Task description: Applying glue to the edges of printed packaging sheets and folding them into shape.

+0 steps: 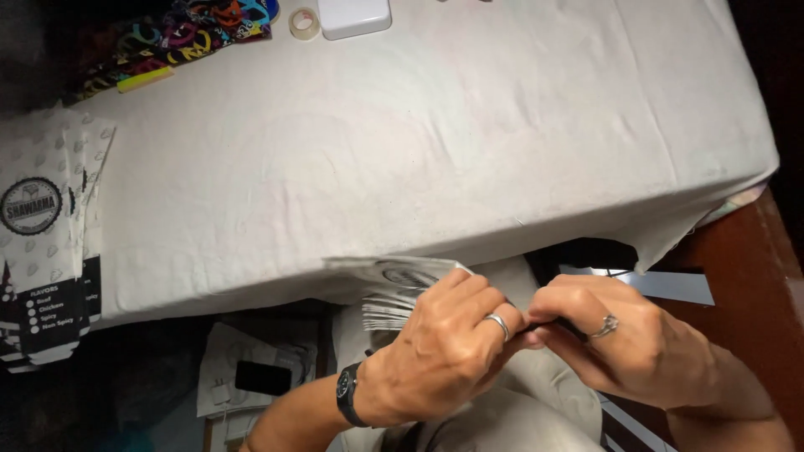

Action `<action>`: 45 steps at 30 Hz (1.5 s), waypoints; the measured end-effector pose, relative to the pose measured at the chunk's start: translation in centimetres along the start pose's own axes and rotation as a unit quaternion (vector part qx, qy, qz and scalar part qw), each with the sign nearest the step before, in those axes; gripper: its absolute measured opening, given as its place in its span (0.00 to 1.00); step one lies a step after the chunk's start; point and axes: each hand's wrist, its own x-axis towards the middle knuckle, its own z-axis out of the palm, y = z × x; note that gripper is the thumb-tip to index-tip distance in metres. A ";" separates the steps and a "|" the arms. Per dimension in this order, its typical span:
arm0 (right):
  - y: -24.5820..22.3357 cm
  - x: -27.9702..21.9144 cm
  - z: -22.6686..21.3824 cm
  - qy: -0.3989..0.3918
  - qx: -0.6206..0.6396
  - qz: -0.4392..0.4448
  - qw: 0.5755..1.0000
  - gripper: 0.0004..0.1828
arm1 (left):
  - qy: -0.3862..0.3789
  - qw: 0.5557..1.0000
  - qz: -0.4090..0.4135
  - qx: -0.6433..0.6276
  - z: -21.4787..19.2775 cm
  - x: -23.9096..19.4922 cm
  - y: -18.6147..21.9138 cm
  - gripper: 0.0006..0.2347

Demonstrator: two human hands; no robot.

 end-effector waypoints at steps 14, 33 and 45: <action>0.5 4.1 -0.4 -0.107 0.343 -0.213 0.909 0.10 | -0.132 0.890 -0.049 -0.434 -3.0 -0.3 -0.4 0.07; 1.6 2.6 0.6 0.006 0.004 -0.135 0.991 0.06 | 0.003 0.999 -0.003 -0.032 -2.2 -1.1 -0.8 0.06; 1.1 3.0 -1.4 0.021 -0.035 -0.072 0.997 0.12 | 0.015 1.000 -0.008 0.026 -4.5 -1.2 -1.4 0.06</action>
